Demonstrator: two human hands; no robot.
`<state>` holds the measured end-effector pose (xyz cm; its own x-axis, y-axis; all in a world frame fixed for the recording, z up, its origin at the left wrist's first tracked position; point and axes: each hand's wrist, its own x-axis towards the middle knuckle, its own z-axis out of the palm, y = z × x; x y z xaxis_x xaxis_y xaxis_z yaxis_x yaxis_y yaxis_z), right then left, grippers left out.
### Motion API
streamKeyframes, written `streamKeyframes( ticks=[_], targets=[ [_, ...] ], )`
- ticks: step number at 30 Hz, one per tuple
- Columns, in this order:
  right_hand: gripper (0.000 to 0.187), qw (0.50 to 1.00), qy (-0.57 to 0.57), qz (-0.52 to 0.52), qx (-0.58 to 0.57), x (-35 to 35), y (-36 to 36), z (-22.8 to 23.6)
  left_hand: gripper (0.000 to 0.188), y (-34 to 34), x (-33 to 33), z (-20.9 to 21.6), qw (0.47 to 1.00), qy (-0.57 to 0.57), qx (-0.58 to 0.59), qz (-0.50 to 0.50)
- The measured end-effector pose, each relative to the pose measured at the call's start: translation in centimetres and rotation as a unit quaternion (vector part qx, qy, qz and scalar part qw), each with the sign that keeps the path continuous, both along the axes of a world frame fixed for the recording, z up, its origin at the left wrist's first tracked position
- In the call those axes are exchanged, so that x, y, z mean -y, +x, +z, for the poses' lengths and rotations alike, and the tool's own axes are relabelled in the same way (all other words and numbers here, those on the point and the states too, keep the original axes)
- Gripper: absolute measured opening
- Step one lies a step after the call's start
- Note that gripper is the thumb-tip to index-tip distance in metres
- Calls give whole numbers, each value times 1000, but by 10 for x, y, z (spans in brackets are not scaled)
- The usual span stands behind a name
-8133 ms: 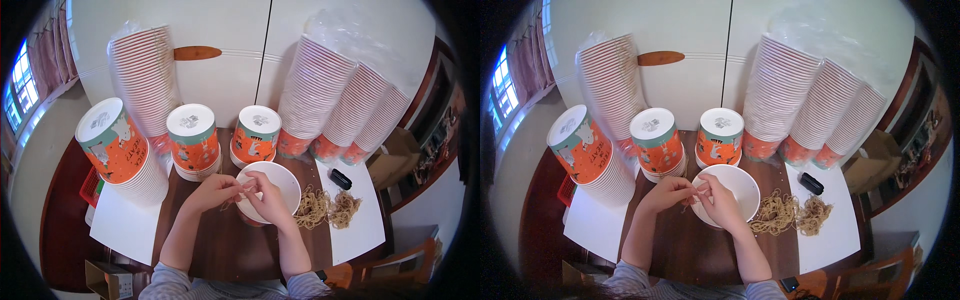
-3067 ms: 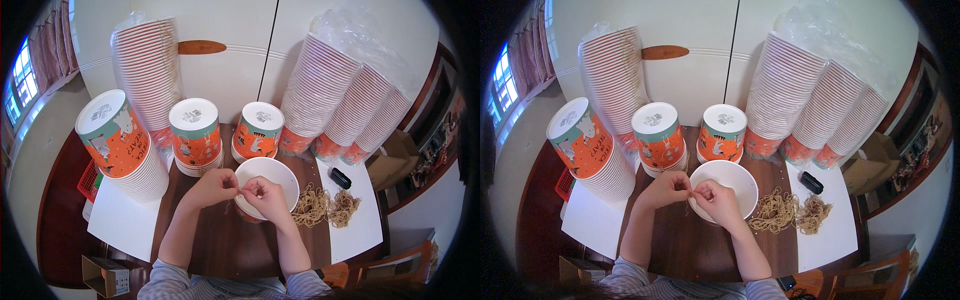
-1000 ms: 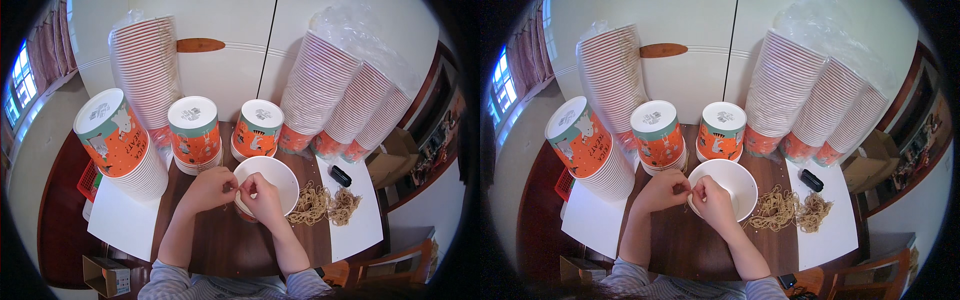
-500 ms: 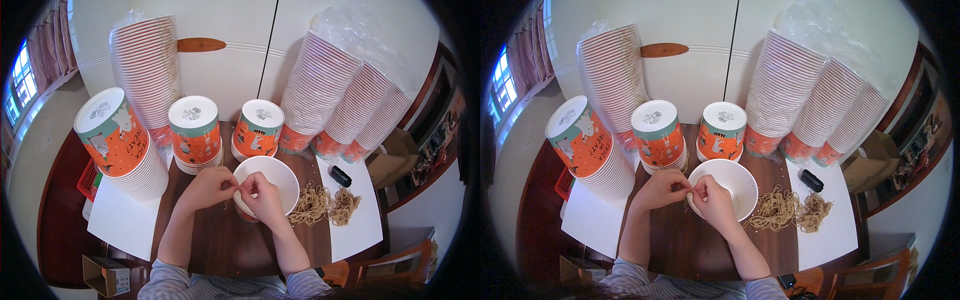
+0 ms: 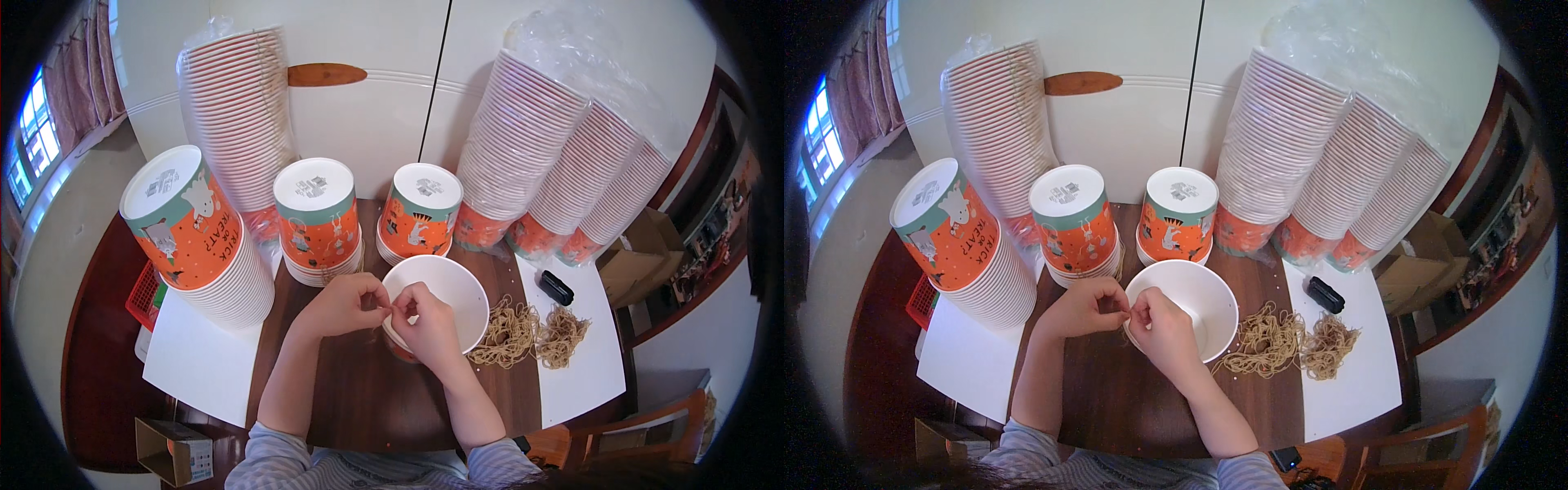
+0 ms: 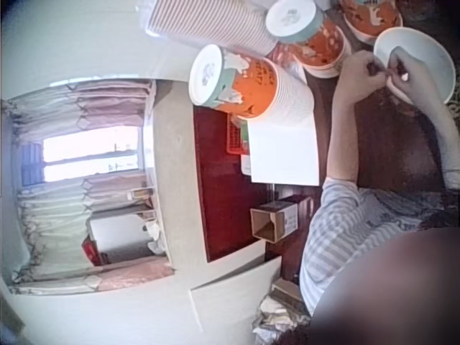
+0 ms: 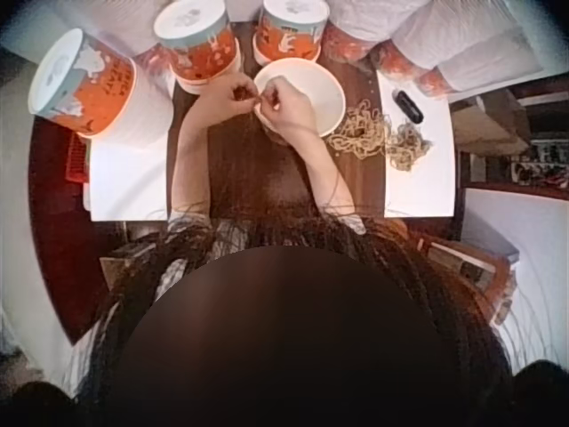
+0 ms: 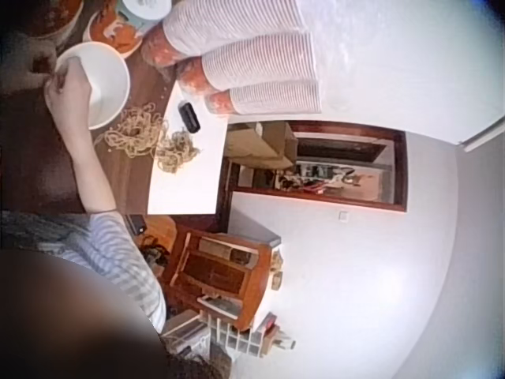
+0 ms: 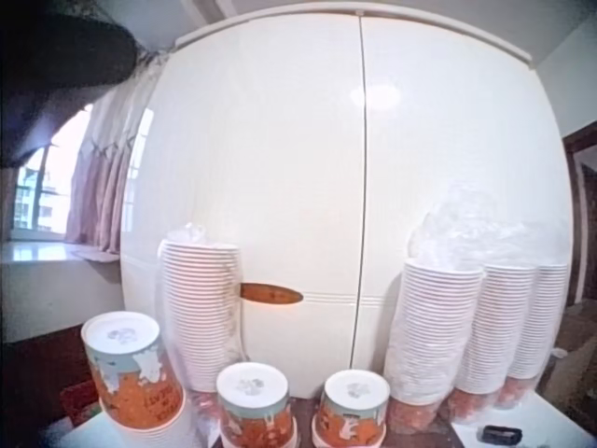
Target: Bundling stacks of paper cups using rubber bands.
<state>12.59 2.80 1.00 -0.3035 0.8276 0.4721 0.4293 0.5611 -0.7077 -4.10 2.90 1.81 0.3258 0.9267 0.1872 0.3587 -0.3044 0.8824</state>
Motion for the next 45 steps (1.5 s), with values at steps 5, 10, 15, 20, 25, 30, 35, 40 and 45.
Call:
streamKeyframes(
  ticks=[5,10,15,20,25,30,35,40,45],
  targets=[
    [18,1000,1,7,-29,-2,0,-4,13,-1,-1,2,999,29,-25,6],
    [18,999,-12,17,-25,-2,2,-1,11,-1,-3,0,1000,18,-6,4],
    [15,995,-77,51,-28,-2,7,2,9,-2,-4,-5,998,-33,47,22],
    [14,995,-87,42,-34,-2,9,5,9,-1,-5,-6,997,-53,60,16],
    [14,997,-58,41,-30,-2,8,2,9,-1,-5,-6,996,-58,55,32],
    [16,998,-40,38,-40,-1,6,5,9,1,-4,-4,996,-54,70,34],
    [17,998,-15,27,-53,2,2,8,8,2,-3,-4,996,-50,71,31],
    [15,999,-9,25,-44,1,2,6,8,2,-2,-3,992,-79,97,30],
    [12,999,0,25,-28,0,2,7,8,2,-1,1,991,-87,96,19]
  ],
)
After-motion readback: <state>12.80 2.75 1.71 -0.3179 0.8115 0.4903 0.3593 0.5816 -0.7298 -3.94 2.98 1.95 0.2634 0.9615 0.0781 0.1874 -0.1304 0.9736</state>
